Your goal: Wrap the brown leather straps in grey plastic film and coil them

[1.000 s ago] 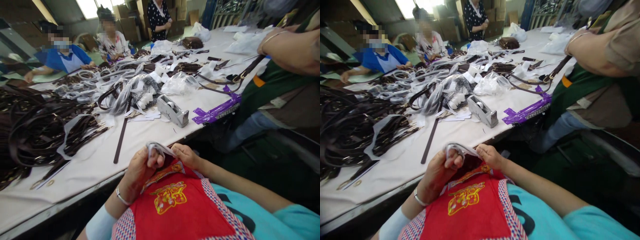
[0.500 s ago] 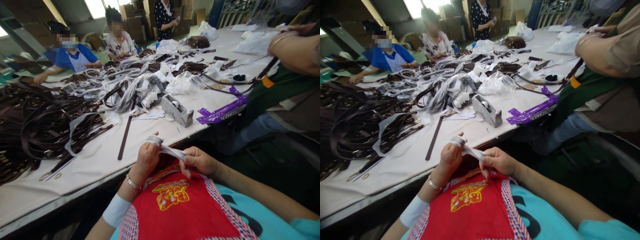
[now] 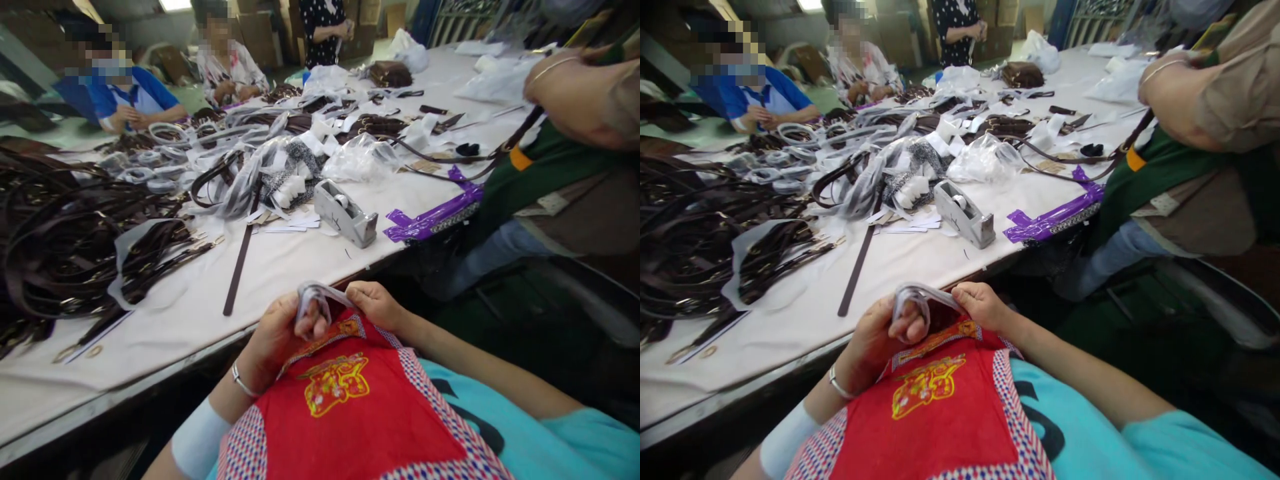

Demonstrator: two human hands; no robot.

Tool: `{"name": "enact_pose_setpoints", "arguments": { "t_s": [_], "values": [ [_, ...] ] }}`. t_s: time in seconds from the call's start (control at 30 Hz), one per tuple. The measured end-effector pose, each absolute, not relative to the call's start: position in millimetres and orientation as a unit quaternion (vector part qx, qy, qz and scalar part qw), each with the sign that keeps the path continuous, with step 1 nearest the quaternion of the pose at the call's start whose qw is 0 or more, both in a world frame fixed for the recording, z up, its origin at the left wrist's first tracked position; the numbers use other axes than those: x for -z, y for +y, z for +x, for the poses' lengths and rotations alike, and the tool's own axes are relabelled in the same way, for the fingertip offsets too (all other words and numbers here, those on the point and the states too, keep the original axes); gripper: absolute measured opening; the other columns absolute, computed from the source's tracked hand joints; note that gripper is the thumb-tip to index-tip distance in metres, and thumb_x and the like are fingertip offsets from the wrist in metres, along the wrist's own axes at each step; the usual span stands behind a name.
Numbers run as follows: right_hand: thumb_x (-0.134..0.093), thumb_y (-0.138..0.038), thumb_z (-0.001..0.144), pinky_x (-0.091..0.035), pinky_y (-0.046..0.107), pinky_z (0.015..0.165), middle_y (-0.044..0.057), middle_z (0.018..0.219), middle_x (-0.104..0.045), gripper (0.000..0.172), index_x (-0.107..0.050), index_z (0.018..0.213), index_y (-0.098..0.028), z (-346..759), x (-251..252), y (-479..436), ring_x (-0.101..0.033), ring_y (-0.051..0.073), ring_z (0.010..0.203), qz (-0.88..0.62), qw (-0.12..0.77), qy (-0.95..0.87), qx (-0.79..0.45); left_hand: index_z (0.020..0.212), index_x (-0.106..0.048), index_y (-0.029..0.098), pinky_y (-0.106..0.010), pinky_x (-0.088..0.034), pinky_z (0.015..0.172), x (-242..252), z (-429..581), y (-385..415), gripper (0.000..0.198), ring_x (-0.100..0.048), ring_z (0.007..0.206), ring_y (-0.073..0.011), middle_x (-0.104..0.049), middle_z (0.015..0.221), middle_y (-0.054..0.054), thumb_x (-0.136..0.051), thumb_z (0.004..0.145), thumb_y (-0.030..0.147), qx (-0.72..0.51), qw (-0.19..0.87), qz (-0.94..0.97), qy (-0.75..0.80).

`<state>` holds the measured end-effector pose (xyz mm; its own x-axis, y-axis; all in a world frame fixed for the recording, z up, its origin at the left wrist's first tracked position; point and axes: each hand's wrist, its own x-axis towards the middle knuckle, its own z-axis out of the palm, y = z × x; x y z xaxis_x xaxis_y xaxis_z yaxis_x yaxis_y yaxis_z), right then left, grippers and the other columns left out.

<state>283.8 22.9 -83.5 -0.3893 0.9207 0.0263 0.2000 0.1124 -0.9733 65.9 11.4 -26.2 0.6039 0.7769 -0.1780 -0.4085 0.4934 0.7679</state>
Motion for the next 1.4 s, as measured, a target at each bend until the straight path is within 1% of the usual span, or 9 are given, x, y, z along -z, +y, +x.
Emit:
{"name": "enact_pose_setpoints", "arguments": {
  "t_s": [0.13,0.27,0.43,0.57,0.7,0.9,0.97,1.1,1.4],
  "values": [
    [-0.051,-0.040,0.097,-0.050,0.030,0.072,0.006,0.086,-0.065,0.034,-0.059,0.119,-0.017,276.1,85.0,11.6,-0.059,0.017,0.074,-0.392,0.361,-0.761,-0.370,0.076,-0.056,0.018,-0.018,-0.049,0.059,2.4,60.2,29.9,0.028,-0.054,0.055,-0.0094,-0.032,0.049,0.007,-0.060,0.092,0.039,-0.508,0.796,0.210,0.254],
    [-0.039,-0.033,0.100,-0.049,0.031,0.070,0.007,0.078,-0.064,0.031,-0.066,0.095,-0.017,280.9,97.2,7.2,-0.059,0.018,0.071,-0.363,0.298,-0.825,-0.315,0.082,-0.060,0.019,-0.017,-0.053,0.068,-16.0,42.7,55.8,0.021,-0.062,0.065,-0.0094,-0.043,0.052,0.006,-0.058,0.094,0.035,-0.645,0.678,0.228,0.270],
    [-0.049,-0.053,0.095,-0.043,0.023,0.053,0.004,0.069,-0.064,0.044,-0.065,0.077,-0.016,282.0,83.5,-4.3,-0.058,0.013,0.058,-0.269,0.205,-0.682,-0.649,0.091,-0.063,0.018,-0.033,-0.050,0.093,-0.1,31.9,72.1,0.026,-0.067,0.103,-0.0216,-0.064,0.074,-0.001,-0.060,0.092,0.044,-0.731,0.444,0.368,0.364],
    [-0.062,-0.063,0.084,-0.026,0.019,0.036,-0.003,0.046,-0.052,0.050,-0.063,0.074,-0.015,294.4,56.4,-2.6,-0.038,0.007,0.034,-0.269,0.300,-0.466,-0.788,0.083,-0.066,0.018,-0.034,-0.043,0.096,36.0,35.3,61.0,0.018,-0.063,0.095,-0.0223,-0.067,0.084,-0.007,-0.069,0.085,0.036,-0.565,0.287,0.602,0.485],
    [-0.074,-0.056,0.076,-0.020,0.019,0.035,-0.006,0.044,-0.049,0.043,-0.062,0.077,-0.015,318.3,45.6,23.8,-0.029,0.004,0.030,-0.319,0.383,-0.453,-0.739,0.069,-0.058,0.020,-0.032,-0.043,0.076,62.2,47.5,37.4,0.019,-0.053,0.067,-0.0200,-0.056,0.067,-0.004,-0.070,0.080,0.030,-0.278,0.306,0.800,0.434],
    [-0.068,-0.038,0.084,-0.047,0.025,0.059,0.002,0.072,-0.064,0.023,-0.066,0.085,-0.015,334.6,65.4,55.3,-0.058,0.013,0.062,-0.438,0.312,-0.681,-0.497,0.074,-0.052,0.018,-0.026,-0.036,0.060,40.5,52.1,10.8,0.032,-0.044,0.059,-0.0140,-0.054,0.070,-0.002,-0.044,0.097,0.039,-0.109,0.509,0.800,0.298],
    [-0.064,-0.041,0.088,-0.047,0.029,0.074,0.004,0.078,-0.064,0.028,-0.066,0.079,-0.014,328.7,71.6,54.5,-0.059,0.016,0.076,-0.373,0.295,-0.738,-0.477,0.074,-0.051,0.017,-0.025,-0.038,0.059,25.7,51.2,8.1,0.042,-0.048,0.060,-0.0139,-0.053,0.067,-0.002,-0.038,0.098,0.048,-0.136,0.654,0.697,0.259],
    [-0.045,-0.056,0.096,-0.038,0.023,0.053,-0.002,0.060,-0.048,0.049,-0.062,0.078,-0.013,309.7,72.2,45.4,-0.043,0.010,0.053,-0.342,0.343,-0.671,-0.561,0.072,-0.056,0.015,-0.023,-0.041,0.055,0.5,58.0,11.2,0.042,-0.047,0.052,-0.0121,-0.037,0.050,0.004,-0.046,0.095,0.049,-0.327,0.813,0.431,0.216],
    [-0.047,-0.030,0.098,-0.046,0.029,0.072,0.005,0.083,-0.061,0.019,-0.059,0.092,-0.017,276.3,74.6,24.3,-0.056,0.016,0.076,-0.376,0.404,-0.765,-0.333,0.081,-0.057,0.014,-0.014,-0.049,0.056,-51.9,52.9,49.7,0.015,-0.053,0.050,-0.0053,-0.043,0.052,0.007,-0.057,0.091,0.025,-0.618,0.740,0.201,0.172]
  ]
}}
